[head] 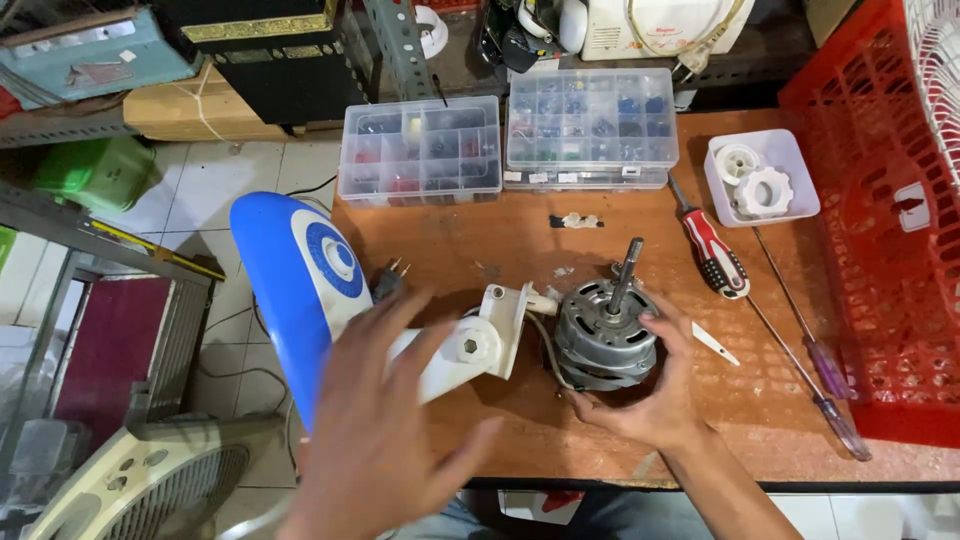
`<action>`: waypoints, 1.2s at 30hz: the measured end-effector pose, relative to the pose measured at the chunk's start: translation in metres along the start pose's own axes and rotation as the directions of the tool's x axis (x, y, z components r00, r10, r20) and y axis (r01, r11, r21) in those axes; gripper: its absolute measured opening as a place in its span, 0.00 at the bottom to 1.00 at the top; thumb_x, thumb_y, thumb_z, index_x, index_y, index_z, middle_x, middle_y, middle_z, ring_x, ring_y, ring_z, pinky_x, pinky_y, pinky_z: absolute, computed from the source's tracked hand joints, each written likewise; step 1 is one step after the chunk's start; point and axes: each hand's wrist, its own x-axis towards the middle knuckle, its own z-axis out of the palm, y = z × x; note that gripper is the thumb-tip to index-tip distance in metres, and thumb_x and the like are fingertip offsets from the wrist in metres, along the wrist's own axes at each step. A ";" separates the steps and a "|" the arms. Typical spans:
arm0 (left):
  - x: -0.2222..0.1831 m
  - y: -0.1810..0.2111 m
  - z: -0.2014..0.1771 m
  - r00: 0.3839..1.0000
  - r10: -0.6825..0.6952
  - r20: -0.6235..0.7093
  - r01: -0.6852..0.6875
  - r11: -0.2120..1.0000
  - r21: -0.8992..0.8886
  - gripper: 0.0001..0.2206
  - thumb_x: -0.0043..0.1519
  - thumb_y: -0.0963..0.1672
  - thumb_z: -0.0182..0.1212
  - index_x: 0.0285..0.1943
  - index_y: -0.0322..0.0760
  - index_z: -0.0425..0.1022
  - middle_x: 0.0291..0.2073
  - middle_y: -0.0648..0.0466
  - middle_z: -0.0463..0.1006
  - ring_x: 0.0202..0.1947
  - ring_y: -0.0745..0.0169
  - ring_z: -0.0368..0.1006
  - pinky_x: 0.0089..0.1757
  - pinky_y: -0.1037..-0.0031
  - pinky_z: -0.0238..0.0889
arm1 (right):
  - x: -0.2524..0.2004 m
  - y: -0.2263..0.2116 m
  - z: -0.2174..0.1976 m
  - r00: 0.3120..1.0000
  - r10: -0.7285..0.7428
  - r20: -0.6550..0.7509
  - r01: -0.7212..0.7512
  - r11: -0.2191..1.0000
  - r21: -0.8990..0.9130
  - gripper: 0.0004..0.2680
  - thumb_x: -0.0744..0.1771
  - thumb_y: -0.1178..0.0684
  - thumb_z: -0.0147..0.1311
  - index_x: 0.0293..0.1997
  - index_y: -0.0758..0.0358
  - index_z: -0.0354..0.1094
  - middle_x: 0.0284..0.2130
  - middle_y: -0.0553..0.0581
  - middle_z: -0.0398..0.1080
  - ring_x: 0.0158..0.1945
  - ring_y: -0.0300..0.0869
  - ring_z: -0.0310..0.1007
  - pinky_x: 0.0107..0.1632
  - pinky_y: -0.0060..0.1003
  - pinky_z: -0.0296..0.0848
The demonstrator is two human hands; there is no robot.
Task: Cleaning a disassembled fan motor using a toothbrush to remove dust and debris from the housing and internal components.
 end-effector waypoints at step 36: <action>0.050 -0.044 0.073 0.997 0.075 -0.026 -0.069 0.979 0.194 0.27 0.50 0.55 0.68 0.58 0.48 0.75 0.23 0.54 0.79 0.24 0.54 0.77 0.23 0.62 0.66 | 0.004 0.024 -0.096 0.813 0.560 0.162 -0.355 0.696 -0.625 0.08 0.69 0.57 0.50 0.53 0.62 0.70 0.45 0.61 0.77 0.40 0.53 0.77 0.43 0.47 0.75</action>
